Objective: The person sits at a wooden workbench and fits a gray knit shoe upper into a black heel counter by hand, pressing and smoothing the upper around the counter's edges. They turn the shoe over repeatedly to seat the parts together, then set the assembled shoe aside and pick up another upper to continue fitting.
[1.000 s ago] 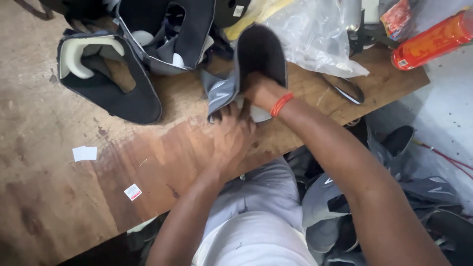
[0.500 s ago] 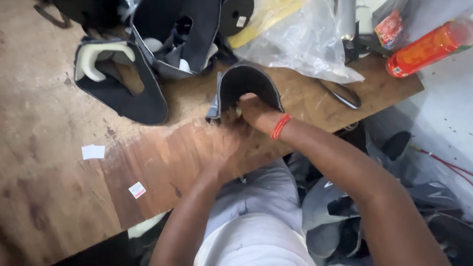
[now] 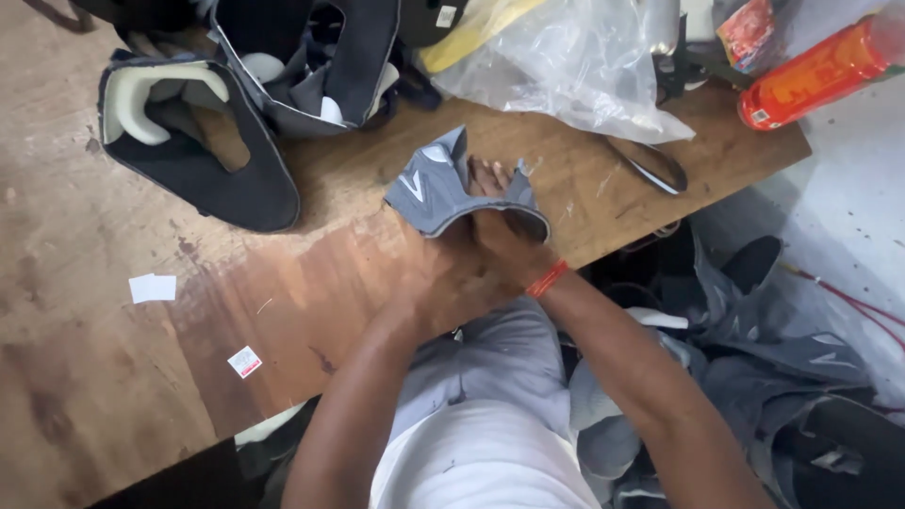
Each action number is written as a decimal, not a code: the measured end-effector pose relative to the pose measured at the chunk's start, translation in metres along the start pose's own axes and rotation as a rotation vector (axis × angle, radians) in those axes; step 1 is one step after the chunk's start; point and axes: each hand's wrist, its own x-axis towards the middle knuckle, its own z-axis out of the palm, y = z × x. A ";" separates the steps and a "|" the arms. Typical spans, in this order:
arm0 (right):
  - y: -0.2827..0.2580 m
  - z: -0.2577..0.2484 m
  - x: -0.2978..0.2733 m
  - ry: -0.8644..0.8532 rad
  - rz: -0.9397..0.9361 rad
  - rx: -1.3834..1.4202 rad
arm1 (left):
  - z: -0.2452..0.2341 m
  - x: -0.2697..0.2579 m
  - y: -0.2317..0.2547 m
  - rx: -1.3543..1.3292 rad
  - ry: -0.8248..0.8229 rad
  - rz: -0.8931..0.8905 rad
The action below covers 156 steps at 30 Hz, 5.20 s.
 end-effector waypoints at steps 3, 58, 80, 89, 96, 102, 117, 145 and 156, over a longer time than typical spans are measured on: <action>0.002 -0.010 0.008 0.014 -0.037 0.119 | 0.002 0.007 -0.016 0.020 -0.007 0.018; -0.017 -0.036 -0.006 -0.061 0.019 0.140 | -0.013 0.018 0.002 -0.891 0.104 -0.399; 0.002 -0.045 -0.005 -0.152 -0.285 0.009 | -0.049 -0.033 0.029 0.670 0.042 0.367; -0.017 -0.030 0.002 -0.649 0.121 -0.184 | -0.131 -0.023 0.054 0.082 -0.681 0.411; 0.008 -0.047 0.007 -0.406 0.007 -0.031 | -0.044 -0.030 -0.014 0.243 -0.457 0.366; -0.029 -0.052 0.015 -0.140 -0.008 0.450 | -0.058 -0.025 0.044 0.239 -0.372 0.312; -0.054 -0.029 0.033 -0.037 0.235 0.452 | -0.038 0.013 -0.066 0.197 -0.145 0.141; -0.016 -0.039 0.004 -0.101 0.388 0.691 | -0.007 0.049 -0.022 -0.538 0.211 -0.154; -0.001 -0.013 0.001 -0.007 0.089 0.403 | 0.001 0.031 -0.035 -0.390 0.328 -0.091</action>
